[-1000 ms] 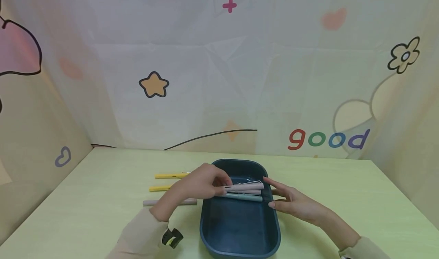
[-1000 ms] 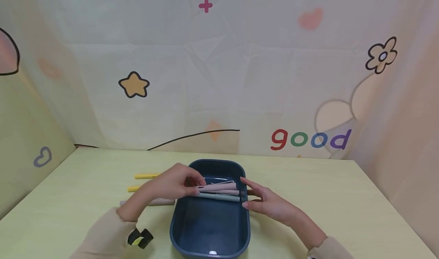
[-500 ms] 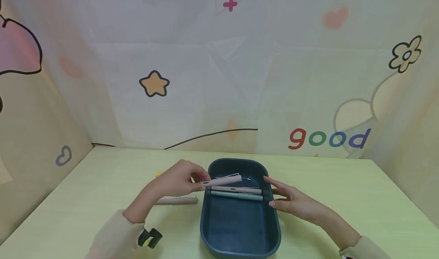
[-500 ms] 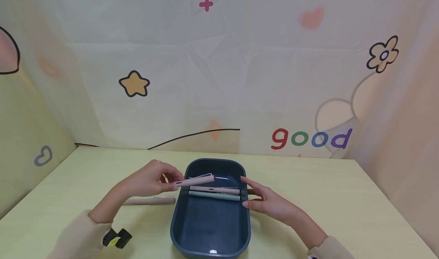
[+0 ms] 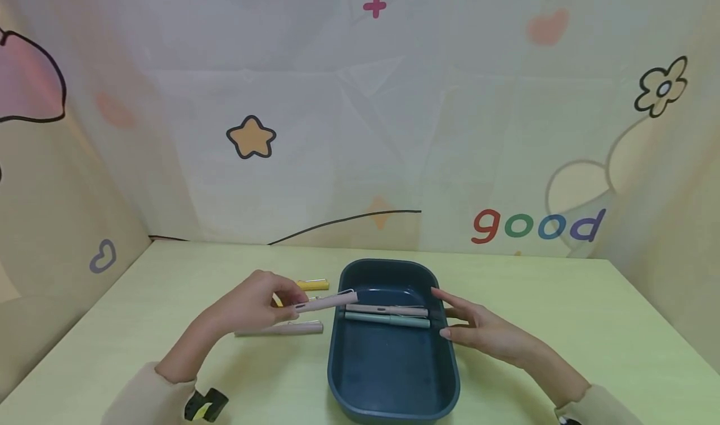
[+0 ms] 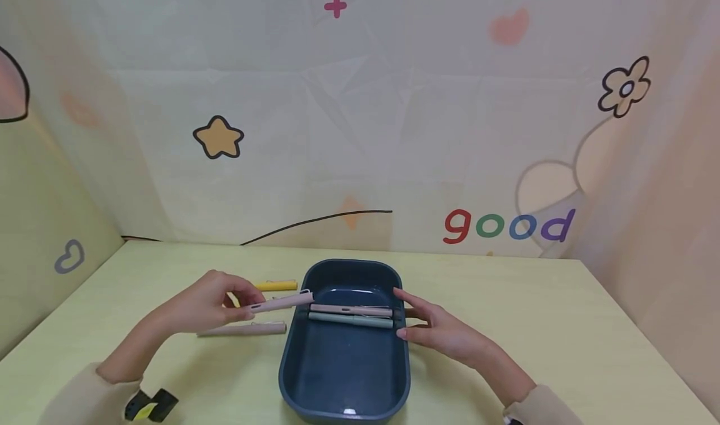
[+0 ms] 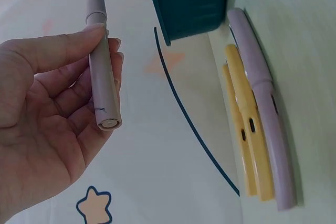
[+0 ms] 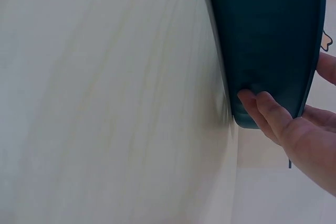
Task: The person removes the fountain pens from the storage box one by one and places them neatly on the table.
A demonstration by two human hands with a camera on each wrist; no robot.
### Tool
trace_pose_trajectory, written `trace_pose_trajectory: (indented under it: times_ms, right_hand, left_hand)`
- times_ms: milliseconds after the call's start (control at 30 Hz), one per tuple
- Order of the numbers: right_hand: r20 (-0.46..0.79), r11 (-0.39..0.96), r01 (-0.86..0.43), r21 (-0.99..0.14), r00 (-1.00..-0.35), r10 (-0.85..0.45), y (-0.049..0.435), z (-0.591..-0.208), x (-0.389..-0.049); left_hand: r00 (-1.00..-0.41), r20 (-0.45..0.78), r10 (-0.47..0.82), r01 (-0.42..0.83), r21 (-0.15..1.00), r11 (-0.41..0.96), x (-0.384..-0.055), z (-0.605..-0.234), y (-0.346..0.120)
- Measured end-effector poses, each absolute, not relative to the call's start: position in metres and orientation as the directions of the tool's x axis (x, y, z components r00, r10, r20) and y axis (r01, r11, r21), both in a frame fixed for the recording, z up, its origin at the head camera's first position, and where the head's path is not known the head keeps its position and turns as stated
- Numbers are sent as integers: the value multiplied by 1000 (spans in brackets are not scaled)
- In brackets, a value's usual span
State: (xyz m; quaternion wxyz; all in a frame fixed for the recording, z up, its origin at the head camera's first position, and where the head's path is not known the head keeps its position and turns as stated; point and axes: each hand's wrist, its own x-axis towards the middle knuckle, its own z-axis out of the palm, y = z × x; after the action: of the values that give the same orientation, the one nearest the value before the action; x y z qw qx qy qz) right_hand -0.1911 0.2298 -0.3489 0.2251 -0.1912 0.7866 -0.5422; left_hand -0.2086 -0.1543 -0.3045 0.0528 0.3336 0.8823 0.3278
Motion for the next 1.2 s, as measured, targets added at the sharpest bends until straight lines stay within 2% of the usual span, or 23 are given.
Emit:
trace_pose_trajectory:
  times_ms: [333,700,1200]
  right_hand:
    - [-157,343,-44,-938,-829,-537,229,-350,-193]
    - [-148,342,-56,-938,-827,-542,228,-349,-192]
    - [-139,338,-65,-939,-827,-544,229,-350,-191]
  left_hand:
    - [-788,100,607,512,654,557,-204,-315,-185]
    - [-750,66,658,539,638,550,-200,-334,-201]
    - [-731,-3,683,524,639,563,-203,-350,-203]
